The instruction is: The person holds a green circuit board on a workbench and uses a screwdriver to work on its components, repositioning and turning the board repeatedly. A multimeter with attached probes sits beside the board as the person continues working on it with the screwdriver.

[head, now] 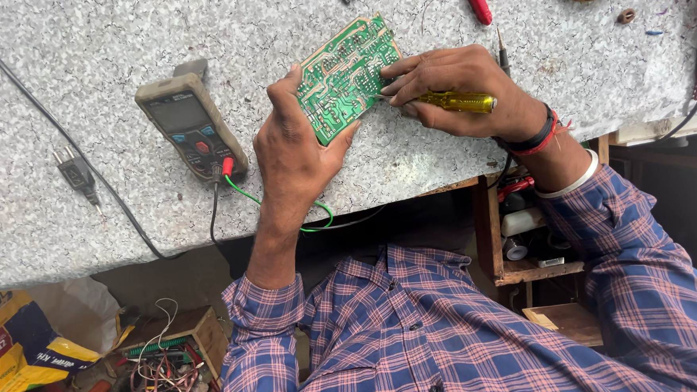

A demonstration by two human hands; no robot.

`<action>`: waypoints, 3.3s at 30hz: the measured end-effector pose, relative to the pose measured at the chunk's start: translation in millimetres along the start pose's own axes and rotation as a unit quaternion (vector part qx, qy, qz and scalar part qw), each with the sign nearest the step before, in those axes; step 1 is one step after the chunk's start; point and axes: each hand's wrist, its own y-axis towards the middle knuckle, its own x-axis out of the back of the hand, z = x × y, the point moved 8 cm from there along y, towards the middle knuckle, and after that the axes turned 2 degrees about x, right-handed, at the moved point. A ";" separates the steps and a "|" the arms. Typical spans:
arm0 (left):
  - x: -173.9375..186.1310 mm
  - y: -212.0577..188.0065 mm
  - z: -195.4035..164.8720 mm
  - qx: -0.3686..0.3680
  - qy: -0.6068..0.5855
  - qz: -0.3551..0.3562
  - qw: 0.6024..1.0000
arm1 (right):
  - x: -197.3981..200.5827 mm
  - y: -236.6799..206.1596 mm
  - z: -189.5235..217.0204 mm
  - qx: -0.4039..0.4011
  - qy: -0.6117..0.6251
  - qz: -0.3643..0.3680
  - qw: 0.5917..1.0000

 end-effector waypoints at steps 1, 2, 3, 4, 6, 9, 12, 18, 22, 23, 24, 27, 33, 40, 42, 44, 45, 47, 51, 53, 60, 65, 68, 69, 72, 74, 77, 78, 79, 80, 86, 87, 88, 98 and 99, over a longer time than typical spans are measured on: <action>0.5 0.0 0.0 0.000 -0.003 0.000 1.000 | -0.3 0.2 0.0 0.001 -0.001 0.000 1.000; 0.7 0.0 0.0 -0.001 -0.001 0.001 1.000 | -0.9 0.4 0.0 0.002 -0.001 0.001 1.000; 0.3 0.4 0.0 -0.002 0.000 0.002 1.000 | -1.1 0.6 0.1 0.003 0.000 0.001 1.000; -0.5 1.1 -0.1 -0.004 0.000 0.004 1.000 | -1.1 0.8 0.1 0.004 0.000 0.000 1.000; -1.1 1.7 -0.8 -0.010 0.006 0.001 1.000 | -1.1 0.6 0.3 0.005 -0.003 0.003 1.000; -1.0 0.7 0.5 -0.004 0.003 0.000 1.000 | -2.5 0.5 0.7 0.008 -0.009 0.010 1.000; -0.7 0.6 1.5 -0.001 0.002 0.000 1.000 | -4.2 0.0 0.6 0.013 -0.008 0.012 1.000; -0.4 0.7 0.3 -0.008 0.008 -0.005 1.000 | -3.8 -1.9 -2.7 0.015 0.008 0.001 1.000; -0.4 0.4 0.6 -0.005 0.010 -0.005 1.000 | -2.2 -1.8 -1.7 0.007 0.010 -0.001 1.000; -0.3 0.2 1.1 -0.003 0.008 -0.003 1.000 | -2.1 -1.3 -1.3 0.004 0.008 0.000 1.000; -0.6 0.4 1.5 -0.001 0.006 -0.002 1.000 | -1.9 -0.5 -0.7 0.004 0.005 0.002 1.000; -1.5 0.2 1.7 0.000 0.008 0.001 1.000 | -3.1 0.2 1.3 0.001 -0.001 0.008 1.000; -2.1 1.1 2.0 -0.004 0.008 -0.003 1.000 | -5.5 -0.7 -0.6 0.017 -0.005 0.014 1.000; -1.8 0.6 2.6 0.004 0.000 -0.001 1.000 | -4.0 -3.3 -4.2 -0.002 0.014 0.006 1.000; -2.2 1.7 2.8 0.005 0.005 0.001 1.000 | -3.6 -2.2 -3.0 -0.001 0.011 0.008 1.000; -2.2 1.7 3.0 0.006 0.006 -0.001 1.000 | -4.9 -0.4 -0.8 0.010 0.004 0.013 1.000; -1.4 1.1 3.2 0.007 0.007 -0.003 1.000 | -6.1 0.3 -0.6 0.012 0.002 0.015 1.000; -1.4 0.5 3.0 0.006 0.008 -0.005 1.000 | -7.1 0.3 -0.8 0.012 -0.004 0.017 1.000; -2.3 0.4 2.9 0.006 0.008 -0.006 1.000 | -5.3 -2.5 -3.1 0.011 -0.007 0.011 1.000; -2.2 1.5 2.4 0.005 0.007 -0.007 1.000 | -2.1 -4.0 -5.0 0.003 0.010 0.007 1.000; -2.1 1.7 1.4 0.006 0.004 -0.001 1.000 | -2.8 -1.0 -4.7 0.005 0.018 0.012 1.000; -3.1 0.9 1.5 0.003 -0.007 -0.004 1.000 | -4.6 -1.8 -5.1 0.003 0.017 0.014 1.000; -0.6 1.6 -0.7 -0.007 0.001 -0.012 1.000 | -2.3 -3.5 -5.8 -0.002 0.020 0.008 1.000; -0.2 1.6 -1.6 -0.008 0.000 -0.011 1.000 | -1.4 -4.1 -5.9 -0.005 0.019 0.007 1.000; 0.6 2.5 -2.6 -0.001 0.000 -0.011 1.000 | -0.8 -3.3 -5.6 -0.004 0.015 0.009 1.000; 1.2 2.4 -1.6 0.004 0.003 -0.009 1.000 | -2.3 -1.1 -4.9 0.006 0.009 0.010 1.000; -1.4 2.1 0.0 0.008 -0.001 -0.003 1.000 | -3.8 -2.1 -6.0 -0.002 0.009 0.010 1.000; -2.1 2.2 1.1 0.010 -0.004 0.000 1.000 | -4.4 -2.5 -6.3 -0.002 0.012 0.012 1.000; -2.6 2.1 2.0 0.012 -0.007 0.003 1.000 | -4.9 -2.8 -6.5 -0.002 0.014 0.012 1.000; -2.6 2.2 1.1 0.006 -0.003 -0.002 1.000 | -4.2 -3.4 -6.8 -0.002 0.014 0.012 1.000; 0.5 2.5 -1.4 -0.001 0.008 -0.012 1.000 | -1.7 -1.0 -6.9 -0.007 0.008 0.010 1.000; 0.7 2.3 -1.5 0.000 0.007 -0.011 1.000 | -2.5 -0.5 -6.4 -0.009 0.008 0.011 1.000; 0.5 2.5 -1.6 -0.001 0.006 -0.011 1.000 | -3.0 -1.0 -5.8 -0.011 0.007 0.011 1.000; -0.7 3.9 -0.3 0.003 0.006 -0.011 1.000 | -2.8 -3.0 -7.8 0.003 -0.002 0.011 1.000; -0.7 4.1 0.0 0.008 0.005 -0.009 1.000 | -2.5 -2.4 -7.8 0.002 -0.007 0.012 1.000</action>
